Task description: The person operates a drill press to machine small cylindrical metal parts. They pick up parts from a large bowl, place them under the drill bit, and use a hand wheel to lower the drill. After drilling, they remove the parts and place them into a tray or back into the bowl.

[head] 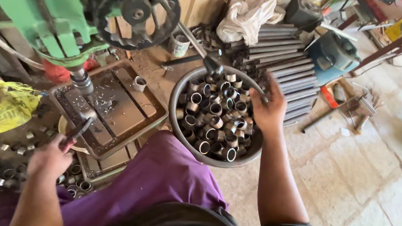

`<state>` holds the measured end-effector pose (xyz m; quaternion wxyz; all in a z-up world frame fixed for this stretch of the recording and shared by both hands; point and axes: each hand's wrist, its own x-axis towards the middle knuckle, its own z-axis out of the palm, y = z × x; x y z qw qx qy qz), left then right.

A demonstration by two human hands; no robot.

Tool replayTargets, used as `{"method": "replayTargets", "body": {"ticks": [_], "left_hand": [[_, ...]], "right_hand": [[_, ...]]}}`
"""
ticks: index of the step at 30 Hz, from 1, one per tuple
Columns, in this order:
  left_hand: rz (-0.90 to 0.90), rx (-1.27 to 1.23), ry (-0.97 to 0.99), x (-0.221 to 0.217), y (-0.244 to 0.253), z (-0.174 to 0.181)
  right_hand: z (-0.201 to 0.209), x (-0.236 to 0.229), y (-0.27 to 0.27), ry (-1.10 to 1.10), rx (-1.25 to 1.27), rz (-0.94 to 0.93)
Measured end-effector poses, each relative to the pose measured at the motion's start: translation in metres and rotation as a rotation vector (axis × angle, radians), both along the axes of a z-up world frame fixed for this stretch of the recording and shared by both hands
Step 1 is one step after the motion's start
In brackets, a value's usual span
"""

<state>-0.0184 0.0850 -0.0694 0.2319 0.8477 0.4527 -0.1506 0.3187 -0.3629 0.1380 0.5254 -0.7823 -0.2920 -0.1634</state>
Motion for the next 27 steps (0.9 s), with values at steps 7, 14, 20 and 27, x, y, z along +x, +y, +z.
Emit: {"method": "replayTargets", "body": {"ticks": [7, 14, 20, 27], "left_hand": [[0.096, 0.173, 0.197, -0.041, 0.005, 0.011], [0.206, 0.165, 0.271, -0.069, 0.019, 0.012], [0.235, 0.167, 0.269, -0.075, 0.033, 0.018], [0.200, 0.121, 0.192, -0.068, 0.044, -0.019]], "right_hand": [[-0.134, 0.023, -0.066, 0.357, -0.847, -0.198], [-0.187, 0.000, -0.069, 0.276, -1.003, -0.045], [-0.180, 0.012, -0.070, 0.504, -0.872, -0.098], [-0.166, 0.011, -0.048, 1.107, 0.129, 0.177]]}}
